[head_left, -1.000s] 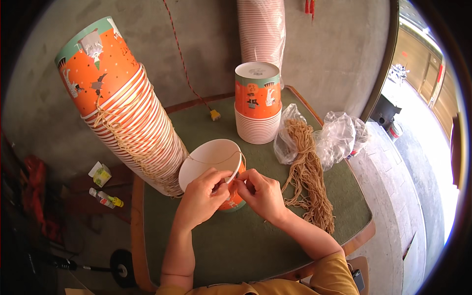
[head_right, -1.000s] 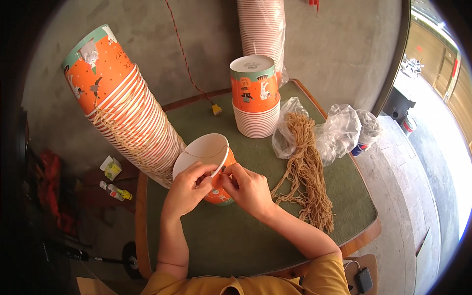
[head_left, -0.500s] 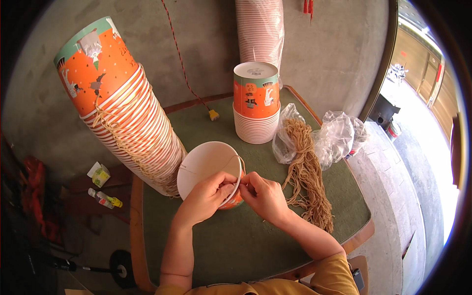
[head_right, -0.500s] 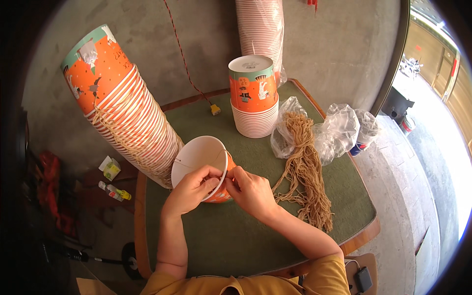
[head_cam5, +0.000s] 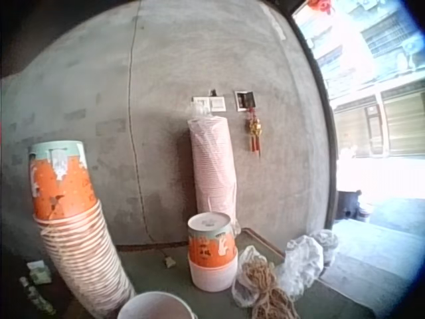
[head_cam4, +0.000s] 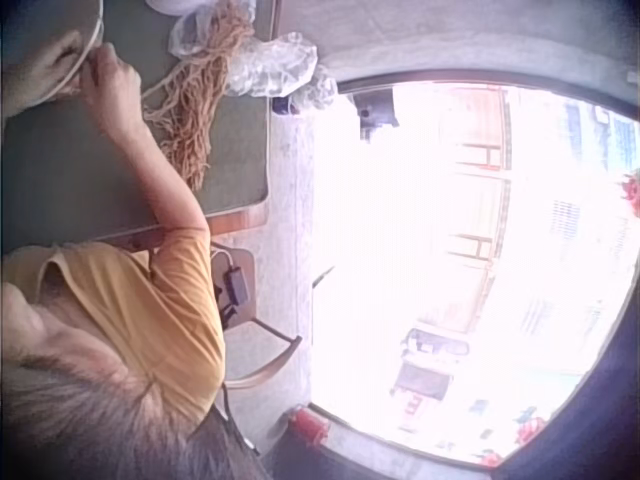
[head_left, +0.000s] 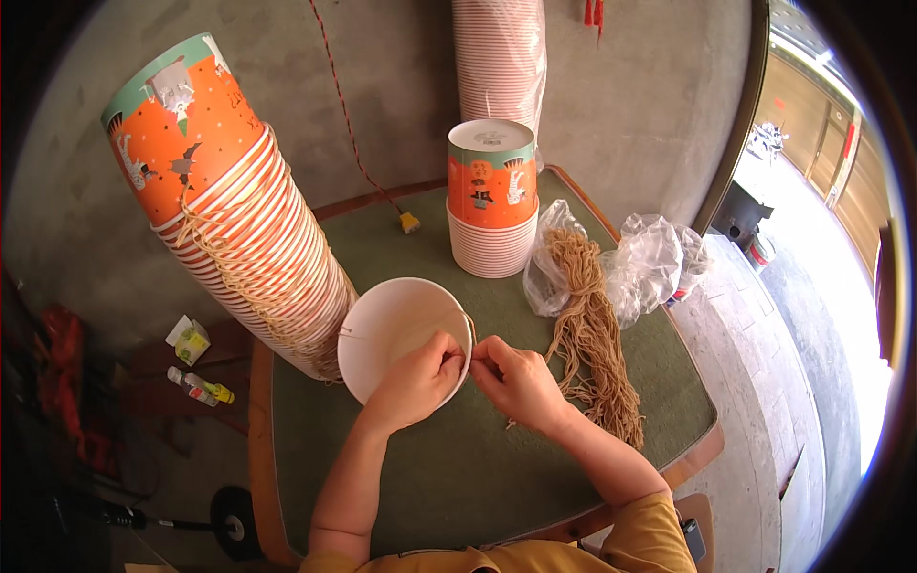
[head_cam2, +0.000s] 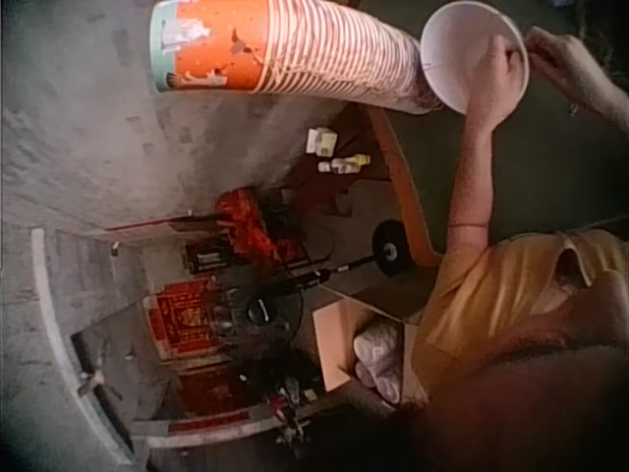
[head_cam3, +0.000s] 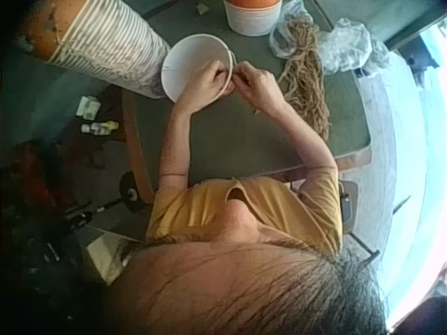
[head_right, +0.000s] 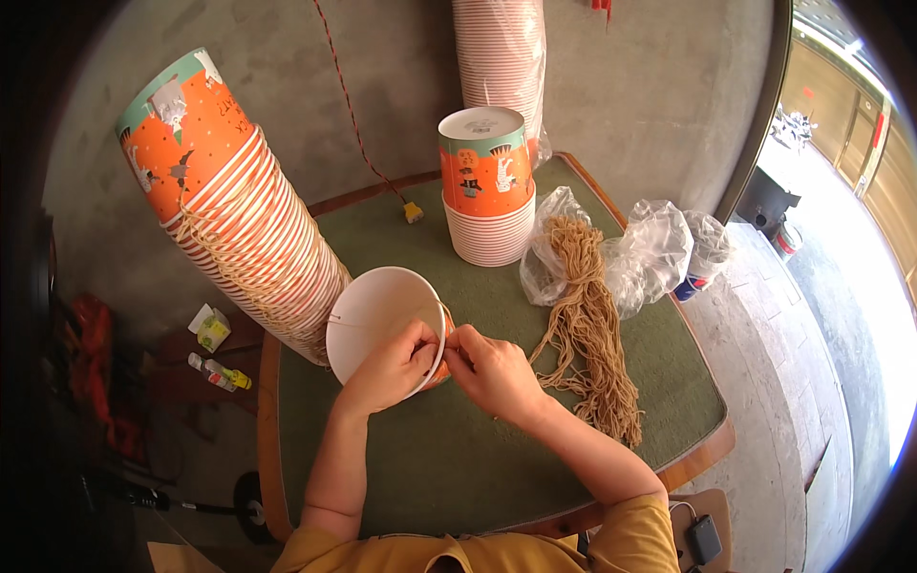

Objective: The person ties twine around the rim of orange paper cups. They take a cup from a stack, thread the twine through pre-punched holes on opposite sides of the rim, and tie a knot to secure it. The person repeats this process for multiple cups, stacking the finished ones on the table.

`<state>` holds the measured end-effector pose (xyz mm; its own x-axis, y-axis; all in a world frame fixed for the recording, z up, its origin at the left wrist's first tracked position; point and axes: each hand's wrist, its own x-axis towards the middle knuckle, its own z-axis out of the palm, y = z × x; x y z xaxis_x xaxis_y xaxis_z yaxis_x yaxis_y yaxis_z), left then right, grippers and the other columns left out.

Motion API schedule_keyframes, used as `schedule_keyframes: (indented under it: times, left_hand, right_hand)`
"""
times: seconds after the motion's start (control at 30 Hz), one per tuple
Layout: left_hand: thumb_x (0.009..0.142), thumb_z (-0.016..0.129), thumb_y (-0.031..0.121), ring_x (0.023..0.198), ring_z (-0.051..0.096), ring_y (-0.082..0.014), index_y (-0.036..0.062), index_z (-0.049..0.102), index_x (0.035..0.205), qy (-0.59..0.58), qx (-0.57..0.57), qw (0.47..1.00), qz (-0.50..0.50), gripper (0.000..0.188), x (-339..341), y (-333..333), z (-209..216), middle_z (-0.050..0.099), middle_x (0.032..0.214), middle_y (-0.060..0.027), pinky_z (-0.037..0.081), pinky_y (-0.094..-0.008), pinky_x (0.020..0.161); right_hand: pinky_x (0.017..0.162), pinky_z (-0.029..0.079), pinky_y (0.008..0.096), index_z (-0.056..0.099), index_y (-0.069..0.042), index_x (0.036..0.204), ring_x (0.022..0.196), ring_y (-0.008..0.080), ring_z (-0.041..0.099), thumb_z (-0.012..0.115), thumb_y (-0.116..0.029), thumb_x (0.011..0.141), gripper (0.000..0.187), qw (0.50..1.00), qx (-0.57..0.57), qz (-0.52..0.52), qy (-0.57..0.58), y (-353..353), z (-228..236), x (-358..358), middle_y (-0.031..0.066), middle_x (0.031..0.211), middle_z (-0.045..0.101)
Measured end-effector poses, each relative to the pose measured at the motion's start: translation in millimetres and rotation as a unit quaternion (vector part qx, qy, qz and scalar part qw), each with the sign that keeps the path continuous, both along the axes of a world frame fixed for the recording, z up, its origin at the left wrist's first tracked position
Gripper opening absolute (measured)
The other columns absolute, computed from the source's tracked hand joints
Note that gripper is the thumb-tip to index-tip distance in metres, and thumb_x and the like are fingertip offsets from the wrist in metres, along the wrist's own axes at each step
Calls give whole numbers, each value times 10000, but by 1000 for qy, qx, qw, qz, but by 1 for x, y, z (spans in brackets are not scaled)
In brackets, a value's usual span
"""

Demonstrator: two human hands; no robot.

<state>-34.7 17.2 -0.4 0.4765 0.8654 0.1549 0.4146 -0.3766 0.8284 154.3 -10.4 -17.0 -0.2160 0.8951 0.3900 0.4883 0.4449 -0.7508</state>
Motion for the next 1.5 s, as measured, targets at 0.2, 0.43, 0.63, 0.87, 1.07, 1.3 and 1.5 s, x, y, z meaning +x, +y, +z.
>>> schedule_keyframes:
  times: [0.2,0.43,0.63,0.87,1.07,1.3,1.5]
  left_hand:
    - [978,551,149,753,629,-350,0,468,969,25,7,1000,-13,172,11,-11,-3,635,852,-183,492,-436,689]
    - [999,490,112,771,619,-384,18,435,970,-3,70,997,-11,113,20,-16,-7,611,840,-175,481,-454,680]
    - [993,489,64,753,614,-303,12,439,979,-27,-36,997,60,74,34,-19,-54,591,852,-134,484,-429,693]
    - [995,500,40,897,611,-172,23,484,1089,-104,-52,992,56,97,32,-29,-114,608,981,-109,498,-346,786]
    - [856,567,-93,961,573,-372,10,453,1176,-38,112,991,64,355,37,-36,-118,575,1006,-187,463,-463,810]
    - [821,568,-101,943,530,-384,30,452,1201,30,165,983,70,419,40,-40,-113,537,1007,-189,435,-488,819]
    - [878,562,-72,898,543,-367,18,472,1136,-8,164,983,82,287,40,-38,-117,542,984,-185,445,-464,781]
  right_hand:
    - [599,507,420,669,-8,907,588,324,639,481,-382,986,426,982,-184,14,-30,-3,30,19,148,646,640]
    - [578,507,372,649,7,869,528,231,622,472,-339,973,403,984,-159,-50,-58,-12,-4,18,71,587,622]
    - [564,517,356,645,1,829,544,189,619,456,-295,970,378,957,-290,-13,32,0,-57,15,65,640,642]
    - [534,523,330,653,15,790,549,163,617,448,-256,967,383,930,-364,21,33,5,-70,16,68,647,643]
    - [521,520,319,642,28,804,547,161,611,437,-246,974,382,925,-378,27,33,6,-68,16,73,659,635]
    - [517,510,312,623,21,786,542,154,595,427,-246,983,385,918,-392,38,38,8,-66,18,60,653,621]
    - [522,506,309,623,17,795,550,152,595,427,-253,984,383,918,-393,44,29,8,-66,18,57,653,619]
